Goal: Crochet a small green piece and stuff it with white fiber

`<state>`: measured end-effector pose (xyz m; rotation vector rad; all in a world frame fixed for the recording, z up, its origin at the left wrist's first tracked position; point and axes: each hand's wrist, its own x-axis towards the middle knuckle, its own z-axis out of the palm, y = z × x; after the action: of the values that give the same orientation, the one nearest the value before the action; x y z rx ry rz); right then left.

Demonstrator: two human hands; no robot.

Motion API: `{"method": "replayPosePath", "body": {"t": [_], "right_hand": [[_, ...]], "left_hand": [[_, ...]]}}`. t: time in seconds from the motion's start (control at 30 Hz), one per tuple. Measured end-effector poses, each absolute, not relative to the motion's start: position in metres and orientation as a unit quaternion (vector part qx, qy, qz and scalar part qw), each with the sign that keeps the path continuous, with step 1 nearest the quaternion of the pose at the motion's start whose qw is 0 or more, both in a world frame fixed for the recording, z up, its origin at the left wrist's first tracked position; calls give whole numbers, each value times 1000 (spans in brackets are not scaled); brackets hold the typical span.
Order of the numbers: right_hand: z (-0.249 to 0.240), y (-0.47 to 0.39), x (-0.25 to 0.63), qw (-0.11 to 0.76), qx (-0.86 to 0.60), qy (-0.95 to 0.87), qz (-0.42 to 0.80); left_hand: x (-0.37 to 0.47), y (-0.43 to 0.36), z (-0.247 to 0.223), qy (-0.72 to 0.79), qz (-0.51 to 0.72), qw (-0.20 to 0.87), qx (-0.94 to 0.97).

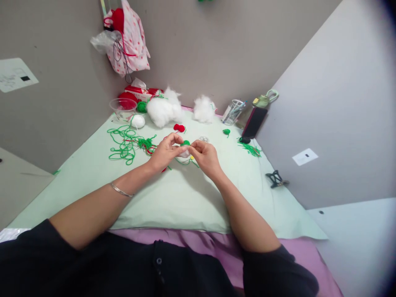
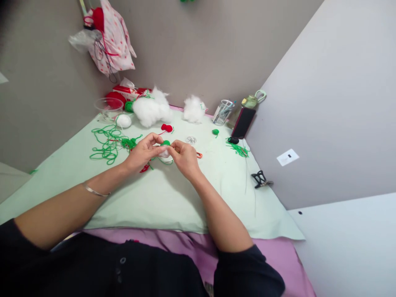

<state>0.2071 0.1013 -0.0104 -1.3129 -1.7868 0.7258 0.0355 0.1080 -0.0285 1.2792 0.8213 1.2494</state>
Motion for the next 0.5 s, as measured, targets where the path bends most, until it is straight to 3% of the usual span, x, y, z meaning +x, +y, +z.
{"method": "replayPosePath", "body": {"t": [0.3, 0.5], "right_hand": [[1, 83, 194, 318, -455, -794, 248], [-7, 91, 195, 343, -521, -752, 212]], "left_hand": [[37, 109, -31, 408, 546, 510, 525], [39, 104, -27, 382, 527, 563, 509]]}}
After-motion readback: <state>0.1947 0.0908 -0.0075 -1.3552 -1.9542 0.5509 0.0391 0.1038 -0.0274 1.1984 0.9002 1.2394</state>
